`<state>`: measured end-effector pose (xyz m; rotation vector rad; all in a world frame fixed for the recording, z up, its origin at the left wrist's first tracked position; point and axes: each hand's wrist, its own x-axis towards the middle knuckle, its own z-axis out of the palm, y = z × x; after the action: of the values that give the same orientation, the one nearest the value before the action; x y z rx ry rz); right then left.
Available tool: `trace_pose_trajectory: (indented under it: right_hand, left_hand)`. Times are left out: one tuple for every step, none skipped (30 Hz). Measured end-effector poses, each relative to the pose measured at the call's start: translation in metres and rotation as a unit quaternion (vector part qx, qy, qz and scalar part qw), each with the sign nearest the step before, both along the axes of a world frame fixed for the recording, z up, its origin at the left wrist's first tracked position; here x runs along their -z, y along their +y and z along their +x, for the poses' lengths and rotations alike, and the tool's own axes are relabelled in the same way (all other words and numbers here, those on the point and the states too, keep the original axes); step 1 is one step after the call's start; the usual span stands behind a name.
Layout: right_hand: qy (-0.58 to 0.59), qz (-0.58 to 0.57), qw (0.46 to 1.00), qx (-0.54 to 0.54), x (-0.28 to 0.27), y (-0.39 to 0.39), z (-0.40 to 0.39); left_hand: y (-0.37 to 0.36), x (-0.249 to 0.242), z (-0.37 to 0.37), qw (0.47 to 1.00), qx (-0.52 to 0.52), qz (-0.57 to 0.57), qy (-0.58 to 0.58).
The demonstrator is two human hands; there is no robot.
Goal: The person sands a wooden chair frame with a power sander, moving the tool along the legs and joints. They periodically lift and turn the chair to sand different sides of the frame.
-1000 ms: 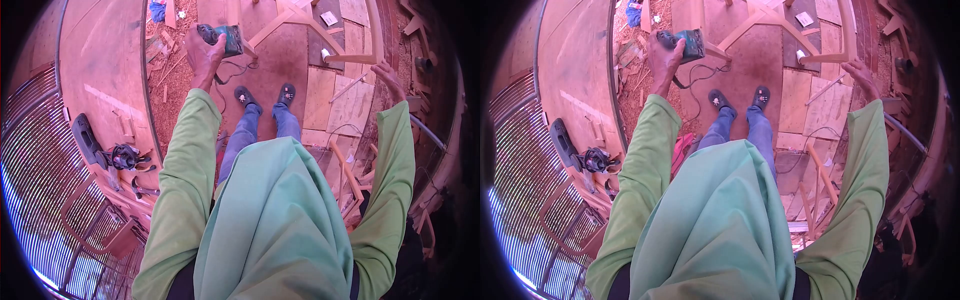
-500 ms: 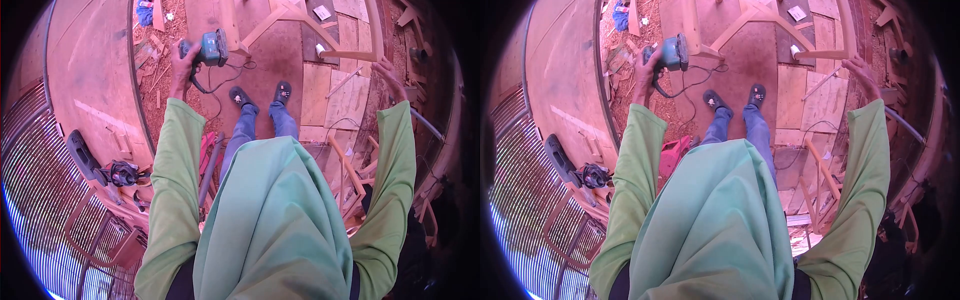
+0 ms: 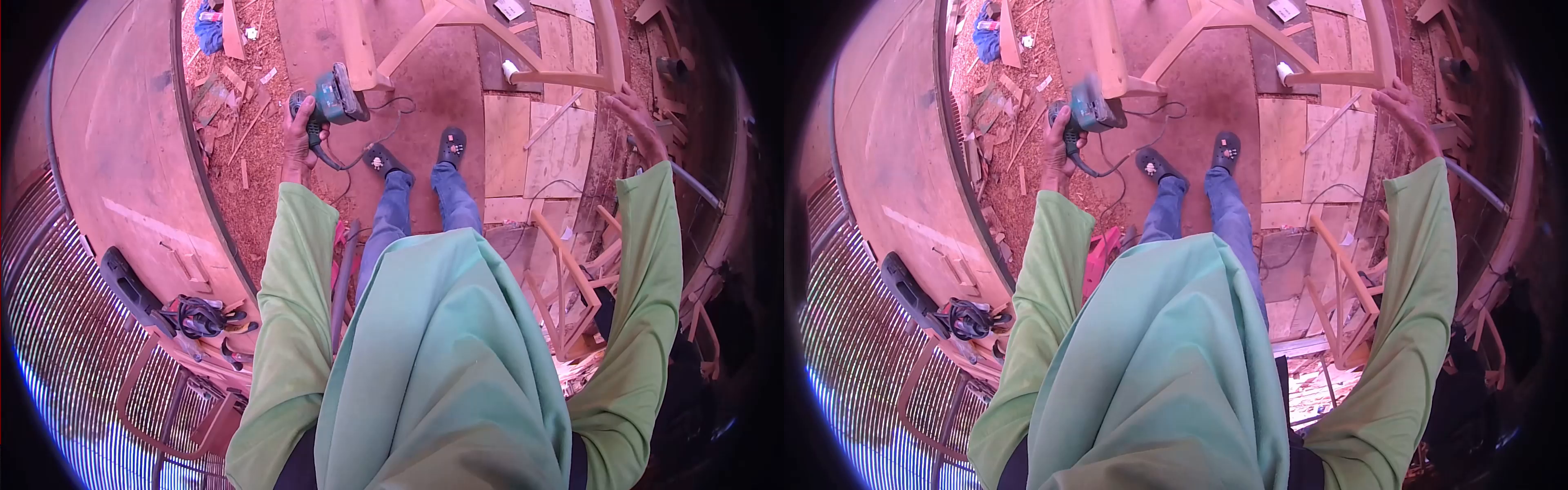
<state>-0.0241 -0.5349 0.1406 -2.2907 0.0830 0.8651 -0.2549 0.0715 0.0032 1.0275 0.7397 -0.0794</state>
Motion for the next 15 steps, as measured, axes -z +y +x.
trace_pose_trajectory:
  right_hand:
    - [-0.012, -0.011, 1.000, -0.001, 0.005, -0.006, 0.000]
    - [-0.024, -0.021, 0.999, -0.003, 0.010, -0.011, 0.001]
    - [-0.022, -0.021, 1.000, -0.003, 0.010, -0.012, 0.004]
    - [0.006, -0.029, 0.999, -0.026, 0.008, -0.013, 0.008]
    - [0.034, -0.037, 0.998, -0.049, 0.008, -0.015, 0.010]
    - [0.034, -0.037, 0.998, -0.049, 0.007, -0.016, 0.011]
    - [0.033, -0.042, 0.997, -0.055, 0.007, -0.016, 0.011]
    - [0.033, -0.046, 0.996, -0.062, 0.007, -0.017, 0.011]
    - [0.034, -0.045, 0.996, -0.063, 0.008, -0.018, 0.010]
    - [0.015, -0.048, 0.997, -0.050, 0.011, -0.018, 0.009]
    - [-0.005, -0.050, 0.998, -0.037, 0.013, -0.019, 0.008]
    - [-0.006, -0.048, 0.998, -0.036, 0.009, -0.014, 0.007]
    - [0.002, -0.047, 0.998, -0.040, 0.006, -0.009, 0.007]
    - [0.009, -0.046, 0.998, -0.043, 0.002, -0.005, 0.006]
    - [0.008, -0.046, 0.998, -0.039, 0.005, -0.008, 0.006]
  left_hand:
    - [0.001, 0.002, 0.001, 1.000, 0.003, 0.001, -0.001]
    - [0.003, 0.004, 0.003, 1.000, 0.006, 0.003, -0.003]
    - [0.005, 0.004, 0.005, 1.000, 0.006, 0.003, -0.001]
    - [0.007, 0.004, 0.007, 1.000, 0.008, -0.003, -0.003]
    - [0.009, 0.003, 0.009, 1.000, 0.011, -0.010, -0.005]
    - [0.008, -0.004, 0.012, 1.000, 0.012, -0.010, -0.005]
    - [0.007, -0.013, 0.014, 1.000, 0.013, 0.010, -0.007]
    - [0.005, -0.021, 0.015, 0.999, 0.013, 0.029, -0.008]
    - [0.007, -0.023, 0.016, 0.999, 0.013, 0.030, -0.007]
    - [0.010, -0.026, 0.018, 0.999, 0.026, 0.039, -0.008]
    - [0.013, -0.029, 0.020, 0.998, 0.039, 0.049, -0.011]
    - [0.015, -0.034, 0.023, 0.998, 0.040, 0.051, -0.012]
    - [0.016, -0.038, 0.026, 0.997, 0.044, 0.054, -0.015]
    - [0.016, -0.042, 0.030, 0.997, 0.049, 0.056, -0.019]
    - [0.016, -0.044, 0.033, 0.997, 0.052, 0.057, -0.020]
